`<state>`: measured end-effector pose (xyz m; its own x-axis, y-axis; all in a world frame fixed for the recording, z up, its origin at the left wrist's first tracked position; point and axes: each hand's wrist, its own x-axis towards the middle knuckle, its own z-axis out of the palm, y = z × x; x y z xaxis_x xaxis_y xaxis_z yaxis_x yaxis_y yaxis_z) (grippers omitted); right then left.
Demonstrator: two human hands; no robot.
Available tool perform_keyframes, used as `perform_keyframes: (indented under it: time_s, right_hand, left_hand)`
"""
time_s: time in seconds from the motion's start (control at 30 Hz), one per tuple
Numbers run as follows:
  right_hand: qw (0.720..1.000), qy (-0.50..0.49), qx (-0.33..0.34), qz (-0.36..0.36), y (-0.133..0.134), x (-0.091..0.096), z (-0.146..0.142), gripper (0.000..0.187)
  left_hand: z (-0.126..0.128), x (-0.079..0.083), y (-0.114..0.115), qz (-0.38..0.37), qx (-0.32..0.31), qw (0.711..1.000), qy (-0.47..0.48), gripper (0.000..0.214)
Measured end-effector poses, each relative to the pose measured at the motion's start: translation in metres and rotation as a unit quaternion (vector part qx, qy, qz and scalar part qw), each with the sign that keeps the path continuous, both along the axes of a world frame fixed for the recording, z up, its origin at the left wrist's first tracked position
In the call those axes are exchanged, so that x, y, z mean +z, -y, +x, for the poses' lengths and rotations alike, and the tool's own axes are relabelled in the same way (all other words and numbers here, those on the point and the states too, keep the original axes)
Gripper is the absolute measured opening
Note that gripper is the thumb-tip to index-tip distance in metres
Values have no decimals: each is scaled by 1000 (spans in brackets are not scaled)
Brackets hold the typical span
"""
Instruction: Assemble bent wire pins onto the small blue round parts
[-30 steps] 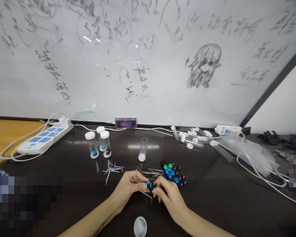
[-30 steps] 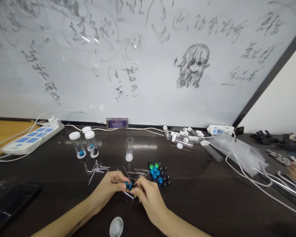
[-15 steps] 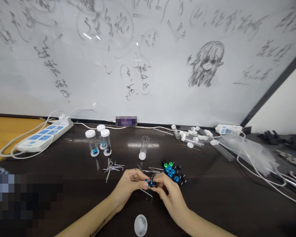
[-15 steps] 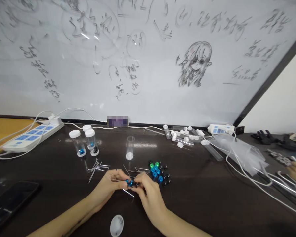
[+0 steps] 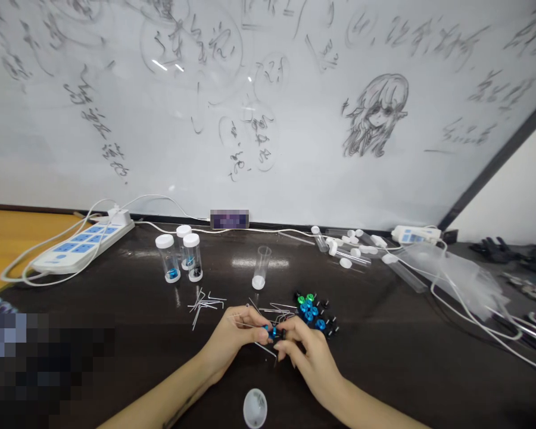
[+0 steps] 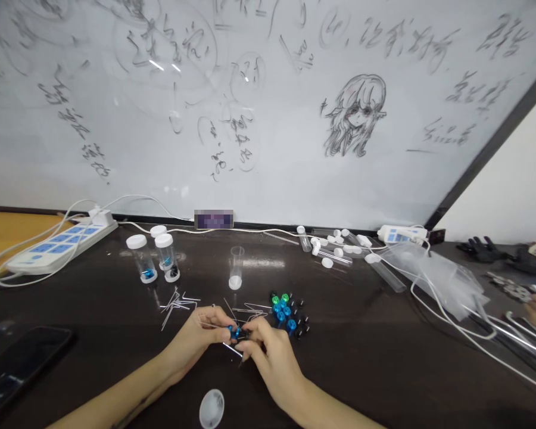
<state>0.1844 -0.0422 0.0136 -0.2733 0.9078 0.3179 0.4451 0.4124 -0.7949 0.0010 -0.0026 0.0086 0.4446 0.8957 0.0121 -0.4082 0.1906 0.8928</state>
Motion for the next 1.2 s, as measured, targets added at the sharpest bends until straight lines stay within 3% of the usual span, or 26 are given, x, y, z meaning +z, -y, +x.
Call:
perform_keyframes:
  time_s: [0.17,0.43,0.5,0.63,0.7,0.87,1.03,1.2]
  right_hand:
    - [999,34,19,-21,-1,3,0,36]
    - [998,43,19,-34,-3,2,-2,48]
    - [999,37,24,-29,-4,2,-1,45]
    - [999,23,-15,21,-6,-1,0,15]
    - [998,15,-33,43,-7,-4,1,9]
    - [999,7,-36,18,-7,-3,2,12]
    - [1000,19,-6,-9,-6,2,1,32]
    - [998,-6,-30,48,-7,-2,1,6]
  left_hand:
    - [1,1,0,7,-2,1000,-11,13]
    - [1,0,1,12,1,1000,-11,14]
    - [1,0,0,7,2,1000,-10,15]
    - [0,0,-1,9,21,1000,-11,15]
    - [0,0,-1,13,28,999,-15,14]
    - [0,1,0,8,19,1000,-14,13]
    - [1,1,0,-5,11,1000,-9,17]
    - [1,0,-1,14,15,1000,-9,14]
